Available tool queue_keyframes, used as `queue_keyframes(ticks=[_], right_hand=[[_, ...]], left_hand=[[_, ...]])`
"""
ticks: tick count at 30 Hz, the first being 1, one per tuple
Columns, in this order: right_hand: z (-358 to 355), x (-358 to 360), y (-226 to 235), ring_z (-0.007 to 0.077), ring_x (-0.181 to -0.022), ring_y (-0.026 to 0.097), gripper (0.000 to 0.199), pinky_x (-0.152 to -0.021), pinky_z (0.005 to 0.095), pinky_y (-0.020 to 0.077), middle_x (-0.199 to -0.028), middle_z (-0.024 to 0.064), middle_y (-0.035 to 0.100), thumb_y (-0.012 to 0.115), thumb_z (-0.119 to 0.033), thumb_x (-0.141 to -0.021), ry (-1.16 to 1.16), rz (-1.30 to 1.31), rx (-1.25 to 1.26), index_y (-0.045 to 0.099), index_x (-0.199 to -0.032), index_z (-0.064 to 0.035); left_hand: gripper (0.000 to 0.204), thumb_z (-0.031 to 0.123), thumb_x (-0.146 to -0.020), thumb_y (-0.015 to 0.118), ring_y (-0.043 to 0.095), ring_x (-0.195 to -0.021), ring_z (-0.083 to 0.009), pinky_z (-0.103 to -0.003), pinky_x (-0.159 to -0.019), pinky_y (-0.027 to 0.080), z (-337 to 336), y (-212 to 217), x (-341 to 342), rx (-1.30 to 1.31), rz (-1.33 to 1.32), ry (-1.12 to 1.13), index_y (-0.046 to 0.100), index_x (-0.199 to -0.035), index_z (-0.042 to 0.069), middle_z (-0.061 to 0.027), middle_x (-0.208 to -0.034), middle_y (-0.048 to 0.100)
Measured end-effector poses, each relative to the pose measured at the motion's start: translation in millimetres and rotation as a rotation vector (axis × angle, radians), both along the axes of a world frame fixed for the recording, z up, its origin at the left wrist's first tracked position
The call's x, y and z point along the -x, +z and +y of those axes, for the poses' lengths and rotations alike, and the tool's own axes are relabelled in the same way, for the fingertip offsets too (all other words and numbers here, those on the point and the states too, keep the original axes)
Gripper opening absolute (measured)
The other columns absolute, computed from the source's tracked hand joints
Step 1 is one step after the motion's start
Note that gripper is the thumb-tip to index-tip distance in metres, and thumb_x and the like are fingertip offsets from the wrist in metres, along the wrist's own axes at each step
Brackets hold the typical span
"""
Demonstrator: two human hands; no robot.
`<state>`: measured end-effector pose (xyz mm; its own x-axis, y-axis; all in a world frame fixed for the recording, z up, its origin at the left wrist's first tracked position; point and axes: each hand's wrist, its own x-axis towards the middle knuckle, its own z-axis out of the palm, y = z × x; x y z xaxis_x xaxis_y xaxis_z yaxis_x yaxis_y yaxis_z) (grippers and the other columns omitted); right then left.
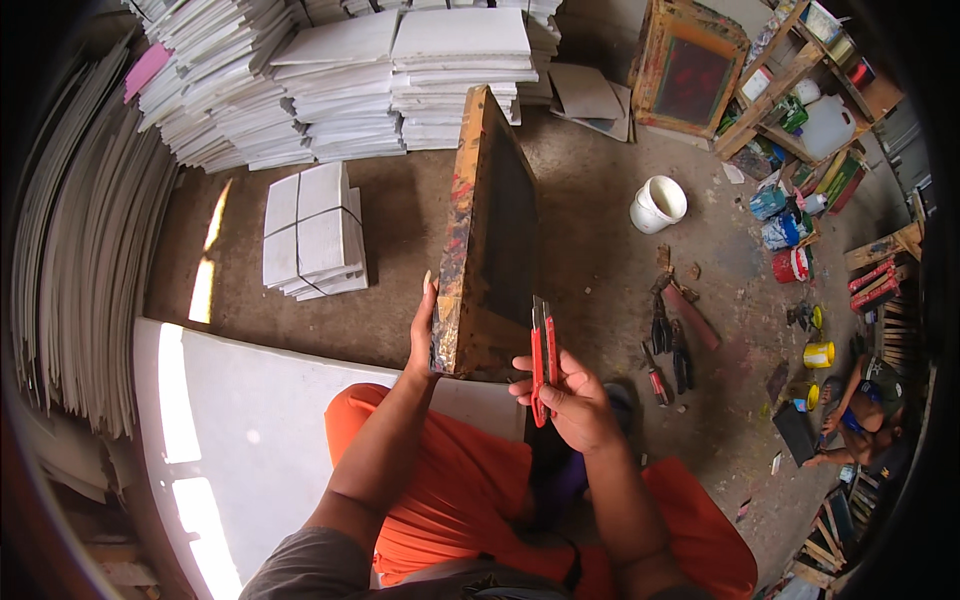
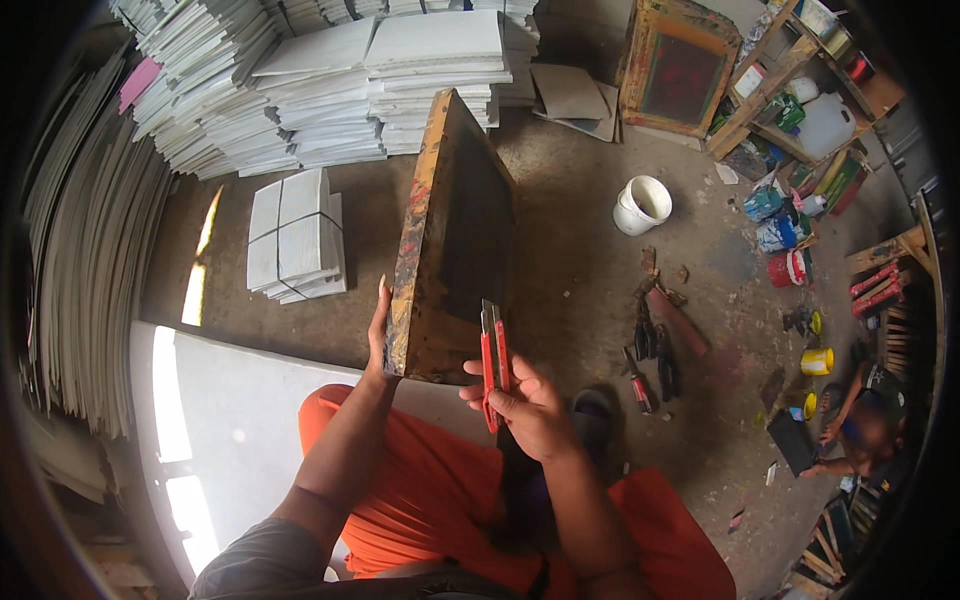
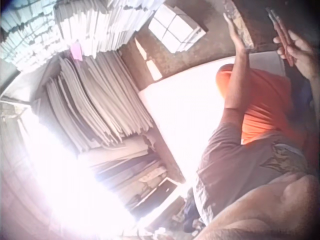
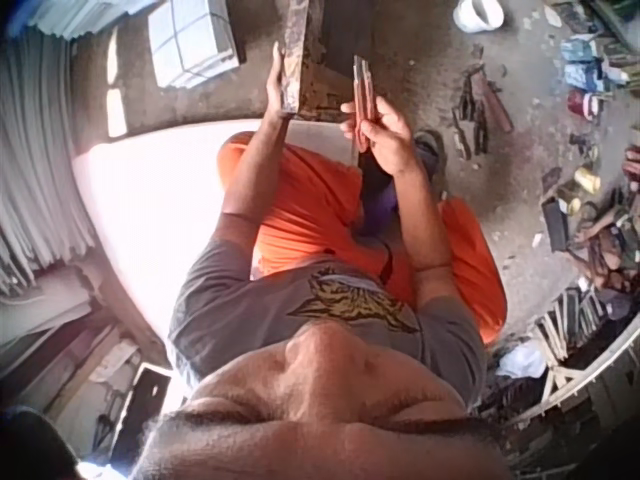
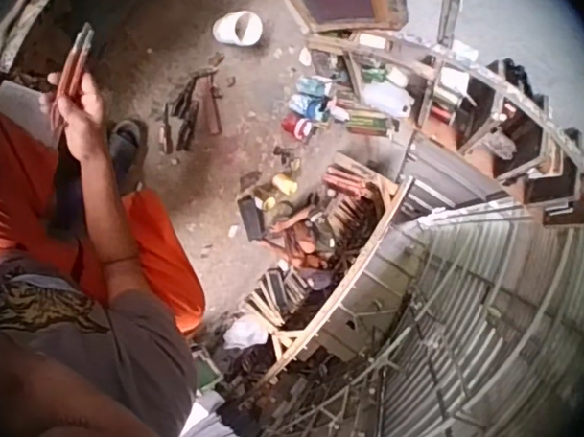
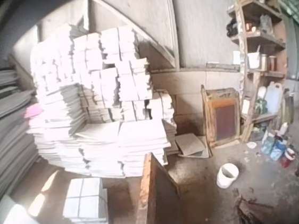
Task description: The person sits on the floor and cleans a wooden screen frame with a cloth. They then use a utility knife to scrape and remove old material from the frame's edges and corners. Finally, they use a blue scraper tool to further clean the frame surface.
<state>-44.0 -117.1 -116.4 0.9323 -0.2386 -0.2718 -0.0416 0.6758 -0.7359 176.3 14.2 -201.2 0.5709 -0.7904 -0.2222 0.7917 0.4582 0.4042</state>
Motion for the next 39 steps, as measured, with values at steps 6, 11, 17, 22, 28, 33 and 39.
queue_keyframes(ticks=[6,11,17,22,28,33,39], right_hand=[[8,7,0,0.0254,-0.099,0.070,0.065,-0.085,0.0443,0.0598,-0.120,0.0155,0.066,0.060,-0.011,-0.104,0.044,-0.052,-0.166,0.029,-0.162,-0.0131],[15,3,6,0.0227,-0.091,0.069,0.069,-0.080,0.0403,0.0580,-0.116,0.0172,0.069,0.059,-0.010,-0.104,0.017,-0.018,-0.104,0.024,-0.164,-0.0123],[20,5,-5,0.0176,-0.080,0.065,0.061,-0.070,0.0322,0.0502,-0.107,0.0144,0.072,0.064,-0.012,-0.102,0.002,-0.047,-0.087,0.039,-0.158,-0.0048],[22,5,-8,0.0146,-0.072,0.062,0.056,-0.061,0.0289,0.0459,-0.100,0.0129,0.071,0.064,-0.014,-0.103,-0.045,-0.047,-0.116,0.045,-0.154,-0.0037],[18,9,-10,0.0115,-0.063,0.057,0.052,-0.053,0.0237,0.0417,-0.090,0.0123,0.068,0.063,-0.021,-0.103,-0.058,0.060,-0.126,0.048,-0.150,-0.0034],[19,5,-9,0.0143,-0.069,0.060,0.050,-0.060,0.0260,0.0458,-0.093,0.0125,0.068,0.060,-0.016,-0.104,-0.091,0.024,-0.146,0.047,-0.152,-0.0052],[17,4,-5,0.0151,-0.079,0.065,0.044,-0.070,0.0294,0.0491,-0.101,0.0111,0.072,0.059,-0.015,-0.105,-0.091,0.021,-0.015,0.050,-0.147,-0.0054]], left_hand=[[0.054,0.049,-0.112,0.042,0.068,-0.111,-0.0213,-0.038,-0.095,0.056,0,2,1,-0.012,-0.003,0.010,0.051,-0.147,0.010,-0.0097,-0.131,0.066],[0.052,0.048,-0.111,0.047,0.070,-0.108,-0.0213,-0.038,-0.094,0.057,-2,1,1,-0.041,0.057,0.022,0.055,-0.143,0.008,-0.0097,-0.127,0.069],[0.060,0.051,-0.111,0.040,0.070,-0.115,-0.0266,-0.042,-0.100,0.057,-1,-14,-2,0.116,0.068,-0.001,0.056,-0.143,0.003,-0.0140,-0.133,0.068],[0.056,0.048,-0.112,0.041,0.069,-0.115,-0.0258,-0.042,-0.100,0.056,-6,-9,5,0.084,0.090,0.049,0.056,-0.144,0.004,-0.0135,-0.133,0.068],[0.052,0.046,-0.112,0.045,0.065,-0.117,-0.0182,-0.036,-0.102,0.053,-4,-8,8,0.027,-0.036,0.020,0.052,-0.145,0.008,-0.0077,-0.133,0.065],[0.053,0.047,-0.112,0.043,0.065,-0.118,-0.0182,-0.036,-0.102,0.052,-7,-12,11,-0.023,-0.042,0.035,0.051,-0.147,0.008,-0.0073,-0.135,0.065],[0.054,0.047,-0.111,0.046,0.064,-0.120,-0.0204,-0.038,-0.104,0.051,-9,-5,17,-0.017,-0.015,0.037,0.048,-0.150,0.009,-0.0080,-0.138,0.063]])
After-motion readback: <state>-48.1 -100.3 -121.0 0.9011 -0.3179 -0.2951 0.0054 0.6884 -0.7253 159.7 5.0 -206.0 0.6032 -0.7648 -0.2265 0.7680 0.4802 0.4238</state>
